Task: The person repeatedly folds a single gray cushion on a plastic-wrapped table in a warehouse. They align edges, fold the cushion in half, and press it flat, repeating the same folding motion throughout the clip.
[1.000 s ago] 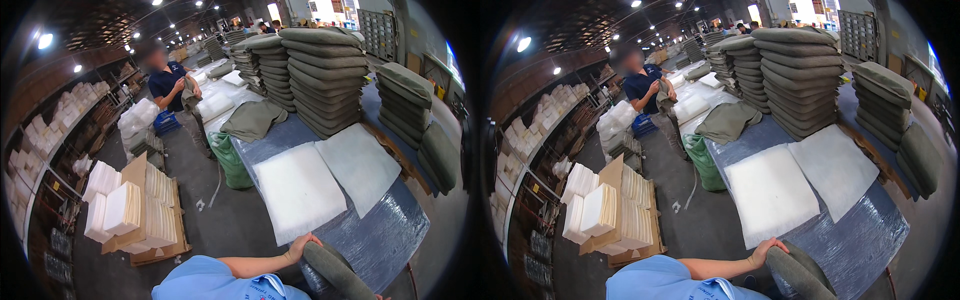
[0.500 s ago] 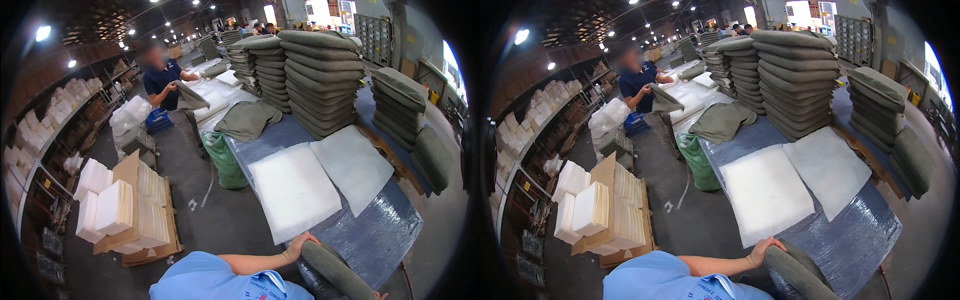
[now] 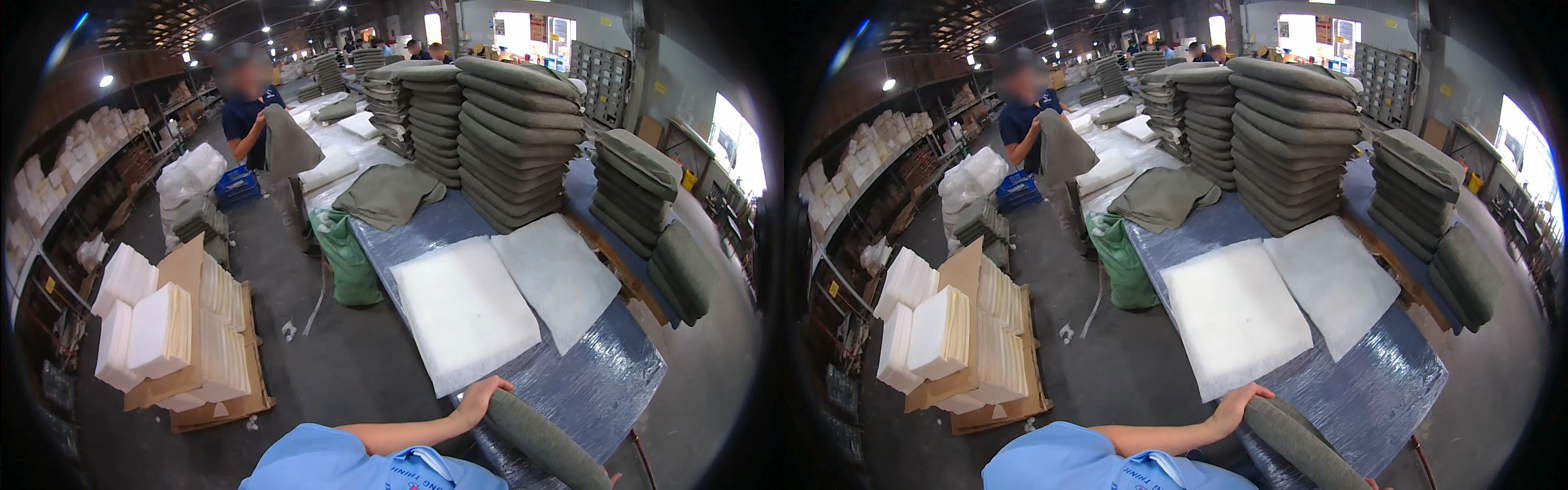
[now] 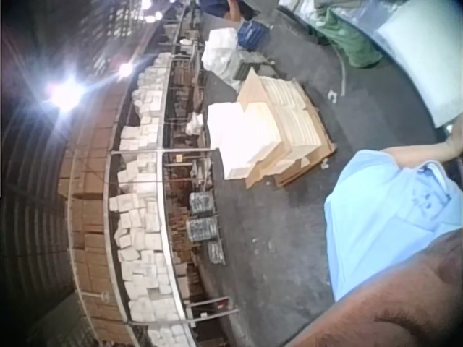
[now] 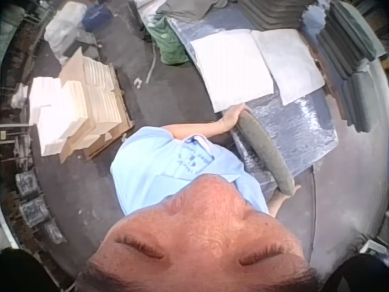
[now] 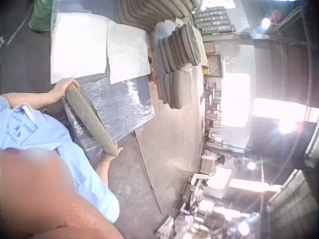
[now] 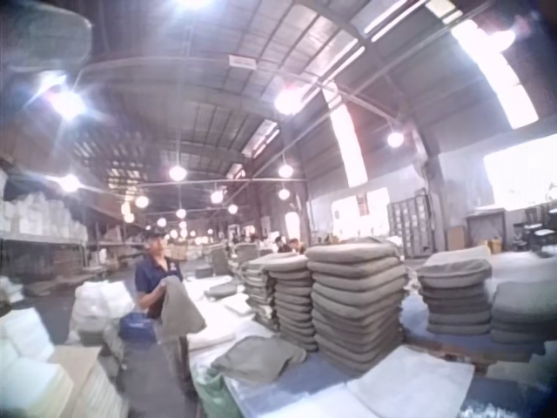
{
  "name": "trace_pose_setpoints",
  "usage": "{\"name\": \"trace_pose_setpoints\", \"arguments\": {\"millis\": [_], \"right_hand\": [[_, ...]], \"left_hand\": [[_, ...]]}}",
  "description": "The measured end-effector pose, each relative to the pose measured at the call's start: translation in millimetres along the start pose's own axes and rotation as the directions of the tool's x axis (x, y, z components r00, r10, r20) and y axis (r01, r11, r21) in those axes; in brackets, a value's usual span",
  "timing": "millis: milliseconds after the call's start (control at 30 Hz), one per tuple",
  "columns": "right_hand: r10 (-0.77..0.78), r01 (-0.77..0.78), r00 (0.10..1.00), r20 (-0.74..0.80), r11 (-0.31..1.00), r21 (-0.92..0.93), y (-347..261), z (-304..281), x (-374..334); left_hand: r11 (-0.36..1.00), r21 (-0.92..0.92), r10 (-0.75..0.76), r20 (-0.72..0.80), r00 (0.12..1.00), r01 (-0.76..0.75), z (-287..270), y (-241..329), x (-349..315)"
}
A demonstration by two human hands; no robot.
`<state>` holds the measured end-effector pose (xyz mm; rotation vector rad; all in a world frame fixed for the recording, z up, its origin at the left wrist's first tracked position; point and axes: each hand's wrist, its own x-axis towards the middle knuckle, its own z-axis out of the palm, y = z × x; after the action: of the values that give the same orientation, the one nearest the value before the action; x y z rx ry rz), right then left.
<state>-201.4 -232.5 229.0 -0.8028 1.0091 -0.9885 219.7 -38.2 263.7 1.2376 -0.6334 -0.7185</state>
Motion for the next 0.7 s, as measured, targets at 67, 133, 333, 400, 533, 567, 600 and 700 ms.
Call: {"name": "trace_pose_setpoints", "arguments": {"millis": [67, 133, 333, 400, 533, 567, 600, 700], "right_hand": [[-0.056, 0.056, 0.998, -0.02, 0.998, 0.036, -10, 6, -7], [0.037, -0.019, 0.992, -0.12, 0.989, 0.148, -28, 27, -13], [-0.256, 0.248, 0.967, 0.012, 0.923, -0.293, -40, 43, -32], [-0.218, 0.211, 0.976, 0.009, 0.933, -0.292, -36, 49, -31], [-0.231, 0.222, 0.973, 0.008, 0.923, -0.316, -37, 36, -28], [-0.235, 0.224, 0.972, 0.002, 0.924, -0.309, -36, 37, -26], [-0.239, 0.227, 0.971, -0.005, 0.926, -0.303, -34, 39, -25], [-0.236, 0.214, 0.971, -0.045, 0.934, -0.287, -30, 42, -26]], "left_hand": [[0.996, 0.083, 0.027, 0.012, 1.0, -0.028, 4, 18, 2], [0.992, 0.098, -0.085, 0.056, 0.995, 0.079, -9, 14, -4], [1.0, 0.028, -0.006, 0.03, 1.0, 0.005, -3, 6, 2], [0.999, 0.048, 0.014, 0.018, 1.0, -0.015, -5, 0, 0], [0.999, 0.0, 0.046, 0.005, 0.999, -0.046, 4, -7, 4], [1.0, -0.006, 0.024, -0.004, 1.0, -0.024, 3, -8, 5], [1.0, -0.014, 0.002, -0.012, 1.0, -0.002, 2, -9, 5], [0.999, -0.041, -0.029, -0.036, 0.999, 0.028, 4, -9, 4]]}}
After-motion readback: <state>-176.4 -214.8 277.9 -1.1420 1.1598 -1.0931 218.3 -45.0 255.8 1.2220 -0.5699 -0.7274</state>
